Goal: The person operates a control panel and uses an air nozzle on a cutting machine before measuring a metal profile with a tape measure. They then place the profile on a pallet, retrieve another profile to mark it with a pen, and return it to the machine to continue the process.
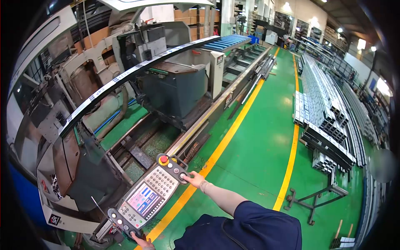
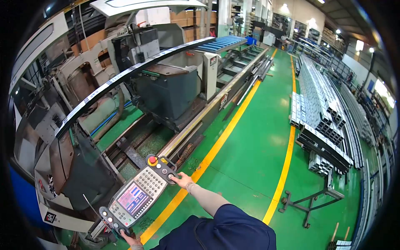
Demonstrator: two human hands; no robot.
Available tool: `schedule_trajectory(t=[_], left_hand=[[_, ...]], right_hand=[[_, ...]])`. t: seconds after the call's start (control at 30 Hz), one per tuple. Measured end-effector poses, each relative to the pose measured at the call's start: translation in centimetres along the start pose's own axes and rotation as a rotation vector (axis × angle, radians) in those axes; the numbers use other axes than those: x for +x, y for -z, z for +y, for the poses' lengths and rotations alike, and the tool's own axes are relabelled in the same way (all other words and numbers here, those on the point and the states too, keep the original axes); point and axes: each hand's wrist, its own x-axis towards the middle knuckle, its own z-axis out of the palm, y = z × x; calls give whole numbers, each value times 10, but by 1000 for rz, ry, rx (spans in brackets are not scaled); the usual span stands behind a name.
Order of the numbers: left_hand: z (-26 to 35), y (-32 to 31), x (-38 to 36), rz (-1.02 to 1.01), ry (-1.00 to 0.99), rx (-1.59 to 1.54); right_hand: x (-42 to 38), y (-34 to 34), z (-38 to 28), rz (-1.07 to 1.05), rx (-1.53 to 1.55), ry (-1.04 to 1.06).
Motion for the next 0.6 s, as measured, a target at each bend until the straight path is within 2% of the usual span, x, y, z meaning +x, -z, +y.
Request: schedule_trajectory(t=[0.07,0.1,0.2,0.23,0.33,0.37,0.47,0.5,0.6], left_hand=[[4,-1,-13,81,4,48],[5,-5,-17,102,-13,-53],[9,-13,-14,113,1,-98],[4,5,9,-65,-45,-112],[3,-10,-3,162,20,-62],[9,-16,-23,119,13,-81],[10,-9,-13,74,-72,-21],[8,-11,-11,189,-36,34],[40,-36,-65,-40,55,11]], right_hand=[[-2,5,-9,-4,-22,-44],[-3,6,-14,-23,-11,-64],[5,10,-26,-48,30,-113],[7,13,-32,-40,-34,-158],[9,31,-44,-98,-156,-173],[9,34,-45,-139,-188,-163],[13,39,-54,-177,-260,-191],[15,40,-57,-180,-272,-203],[21,38,-50,-175,-311,-102]])
